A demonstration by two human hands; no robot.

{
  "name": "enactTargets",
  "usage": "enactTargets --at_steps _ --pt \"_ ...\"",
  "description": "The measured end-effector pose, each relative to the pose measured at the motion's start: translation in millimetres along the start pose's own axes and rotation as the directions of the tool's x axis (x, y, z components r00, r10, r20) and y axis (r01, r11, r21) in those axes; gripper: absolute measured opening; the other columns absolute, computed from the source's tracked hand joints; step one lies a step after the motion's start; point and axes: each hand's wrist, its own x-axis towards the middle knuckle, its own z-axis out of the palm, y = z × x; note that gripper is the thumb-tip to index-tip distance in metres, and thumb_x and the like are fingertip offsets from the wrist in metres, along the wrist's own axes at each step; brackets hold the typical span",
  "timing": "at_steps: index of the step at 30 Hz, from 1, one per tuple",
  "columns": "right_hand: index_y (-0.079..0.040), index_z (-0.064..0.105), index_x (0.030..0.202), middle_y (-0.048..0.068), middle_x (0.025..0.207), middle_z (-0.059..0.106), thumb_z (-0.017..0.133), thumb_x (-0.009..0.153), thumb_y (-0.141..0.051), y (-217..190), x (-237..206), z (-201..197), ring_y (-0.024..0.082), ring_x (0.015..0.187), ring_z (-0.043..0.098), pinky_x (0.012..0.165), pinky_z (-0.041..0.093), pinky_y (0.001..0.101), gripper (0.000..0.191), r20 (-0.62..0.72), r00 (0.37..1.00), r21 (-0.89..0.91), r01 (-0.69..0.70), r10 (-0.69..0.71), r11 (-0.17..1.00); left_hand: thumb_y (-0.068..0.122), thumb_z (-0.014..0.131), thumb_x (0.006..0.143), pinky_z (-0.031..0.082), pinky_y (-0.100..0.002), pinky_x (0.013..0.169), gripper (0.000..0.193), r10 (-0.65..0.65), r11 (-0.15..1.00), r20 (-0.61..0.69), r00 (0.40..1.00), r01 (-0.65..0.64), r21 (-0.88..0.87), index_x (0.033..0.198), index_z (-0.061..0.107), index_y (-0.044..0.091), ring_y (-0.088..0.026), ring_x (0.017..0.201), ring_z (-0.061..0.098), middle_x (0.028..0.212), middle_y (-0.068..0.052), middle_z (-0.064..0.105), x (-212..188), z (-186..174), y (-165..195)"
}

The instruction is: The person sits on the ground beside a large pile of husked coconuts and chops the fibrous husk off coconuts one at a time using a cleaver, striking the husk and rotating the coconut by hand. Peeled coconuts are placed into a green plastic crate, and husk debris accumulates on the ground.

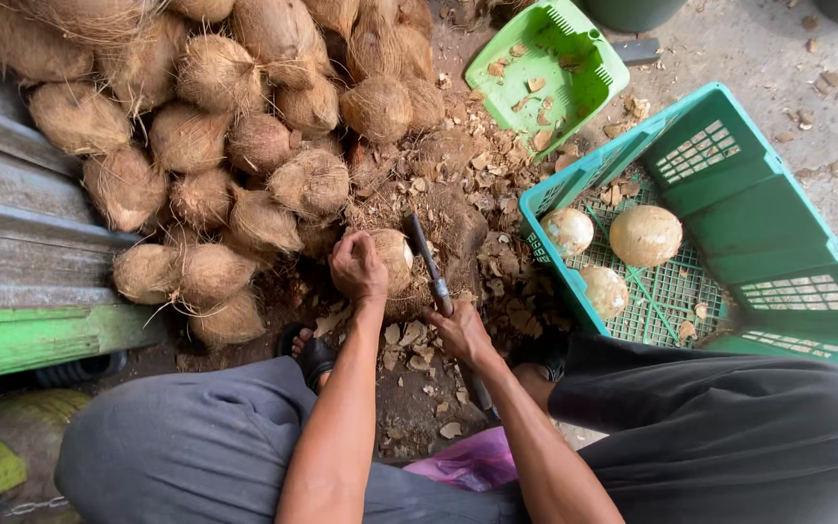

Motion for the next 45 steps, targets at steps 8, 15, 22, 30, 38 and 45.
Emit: enactTargets --at_steps 8,15,22,30,38,45 --pt "-0.012 0.046 0.072 0.003 0.055 0.051 0.067 0.095 -0.040 -36 -6 -22 0.014 0.039 0.049 0.037 0.047 0.0351 0.041 -0.101 0.995 0.284 0.050 -0.022 0.958 0.058 0.058 0.090 0.051 -0.041 0.093 0.048 0.115 0.992 0.140 0.983 -0.120 0.029 0.096 0.074 0.013 -0.023 0.107 0.065 0.115 -0.008 0.073 5 -15 7" --pt "-0.013 0.044 0.071 -0.001 0.053 0.047 0.066 0.095 -0.047 -33 -13 -27 0.012 0.042 0.047 0.040 0.045 0.0365 0.047 -0.159 0.981 0.202 0.142 -0.110 0.969 0.048 0.064 0.085 0.050 -0.045 0.075 0.034 -0.249 0.968 0.094 0.964 0.251 -0.017 0.095 0.067 0.015 -0.028 0.095 0.062 0.111 -0.013 0.064 -5 -9 41" --pt "-0.012 0.040 0.064 -0.001 0.053 0.043 0.071 0.098 -0.045 -29 -19 -2 0.010 0.045 0.039 0.042 0.035 0.0339 0.056 -0.110 0.977 0.077 0.190 -0.181 0.979 0.042 0.054 0.096 0.051 -0.045 0.074 0.034 -0.379 0.925 0.141 0.914 0.371 0.082 0.086 0.066 0.011 -0.027 0.088 0.065 0.101 -0.011 0.067 10 -10 47" --pt "-0.013 0.050 0.065 0.000 0.051 0.051 0.067 0.099 -0.034 -45 -27 -12 0.011 0.039 0.044 0.034 0.040 0.0303 0.044 -0.357 0.870 0.477 0.484 -0.341 0.734 0.040 0.057 0.091 0.048 -0.047 0.085 0.032 -0.395 0.917 0.098 0.913 0.386 0.103 0.085 0.068 0.011 -0.028 0.098 0.061 0.106 -0.010 0.059 8 -8 49" --pt "-0.015 0.047 0.067 -0.001 0.055 0.051 0.067 0.097 -0.035 -44 -29 -7 0.011 0.041 0.048 0.038 0.046 0.0302 0.041 -0.122 0.974 0.245 0.216 -0.191 0.945 0.046 0.057 0.090 0.041 -0.049 0.098 0.031 -0.430 0.900 0.058 0.901 0.422 0.113 0.090 0.068 0.017 -0.025 0.110 0.055 0.117 -0.008 0.056 10 1 34" --pt "-0.013 0.049 0.065 0.000 0.055 0.052 0.067 0.095 -0.037 -44 -25 4 0.013 0.042 0.046 0.037 0.044 0.0323 0.043 -0.169 0.963 0.324 0.255 -0.210 0.911 0.050 0.055 0.096 0.050 -0.048 0.089 0.038 -0.478 0.877 0.074 0.875 0.472 0.089 0.100 0.058 0.013 -0.027 0.102 0.059 0.117 -0.014 0.055 16 3 33"
